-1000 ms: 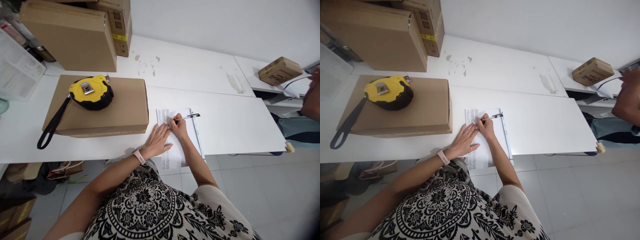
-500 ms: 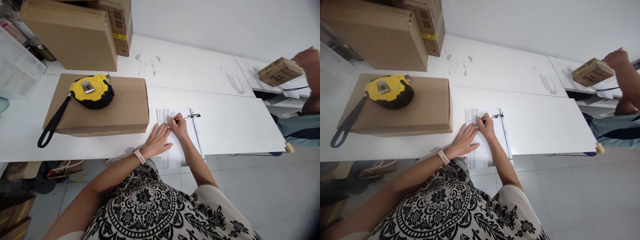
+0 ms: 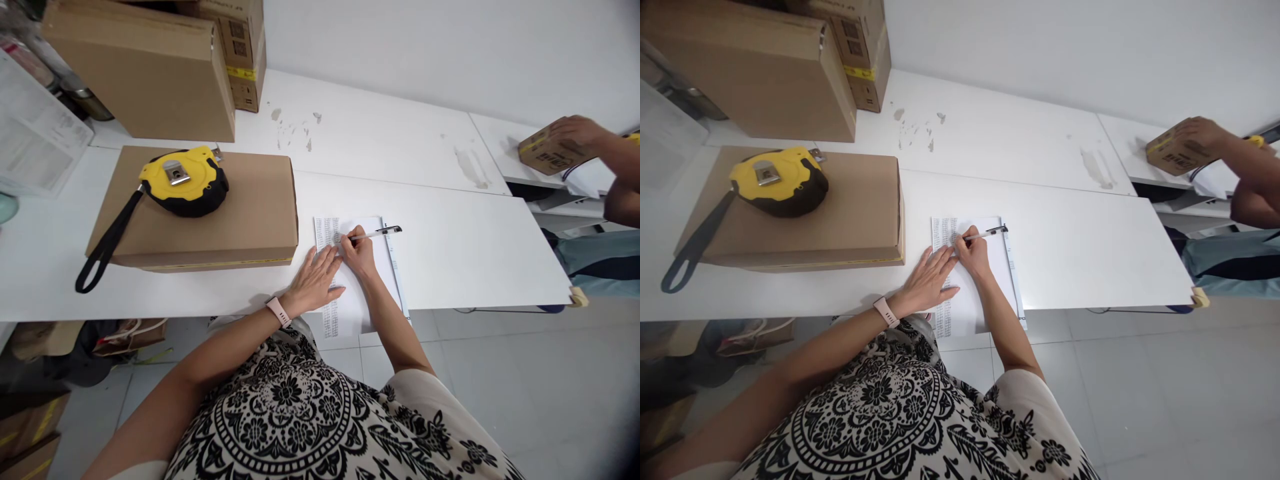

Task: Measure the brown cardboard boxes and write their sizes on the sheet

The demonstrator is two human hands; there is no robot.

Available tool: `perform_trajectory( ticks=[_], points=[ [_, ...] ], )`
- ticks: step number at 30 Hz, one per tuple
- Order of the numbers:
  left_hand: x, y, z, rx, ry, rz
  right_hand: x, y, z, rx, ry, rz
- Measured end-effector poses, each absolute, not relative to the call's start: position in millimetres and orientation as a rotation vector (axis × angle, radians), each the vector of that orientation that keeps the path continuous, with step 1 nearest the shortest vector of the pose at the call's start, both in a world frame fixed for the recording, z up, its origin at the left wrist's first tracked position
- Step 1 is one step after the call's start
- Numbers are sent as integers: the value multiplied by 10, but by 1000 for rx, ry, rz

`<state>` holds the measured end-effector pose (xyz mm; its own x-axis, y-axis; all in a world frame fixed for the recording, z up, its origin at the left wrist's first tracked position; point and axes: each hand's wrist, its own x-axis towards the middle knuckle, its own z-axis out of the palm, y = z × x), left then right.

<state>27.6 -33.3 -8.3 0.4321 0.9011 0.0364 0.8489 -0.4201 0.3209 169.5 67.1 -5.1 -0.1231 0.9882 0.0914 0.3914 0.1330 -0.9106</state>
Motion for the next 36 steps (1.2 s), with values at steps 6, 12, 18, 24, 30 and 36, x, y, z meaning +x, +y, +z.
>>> perform_trajectory(
  ticks=[6,12,18,24,30,36],
  points=[
    [278,-334,-77,2444,1527,287,1693,661,-44,-1359,-1625,961],
    [273,-338,-86,2442,1522,310,1696,671,-54,-1356,-1624,981],
    [272,-335,-88,2439,1529,302,1691,682,-46,-1377,-1613,957],
    [270,-330,-73,2440,1534,266,1693,677,-40,-1369,-1628,959],
    [275,-335,-73,2438,1527,264,1719,689,-86,-1350,-1602,951],
    [274,-336,-63,2429,1523,273,1710,689,-93,-1355,-1603,969]
  ],
)
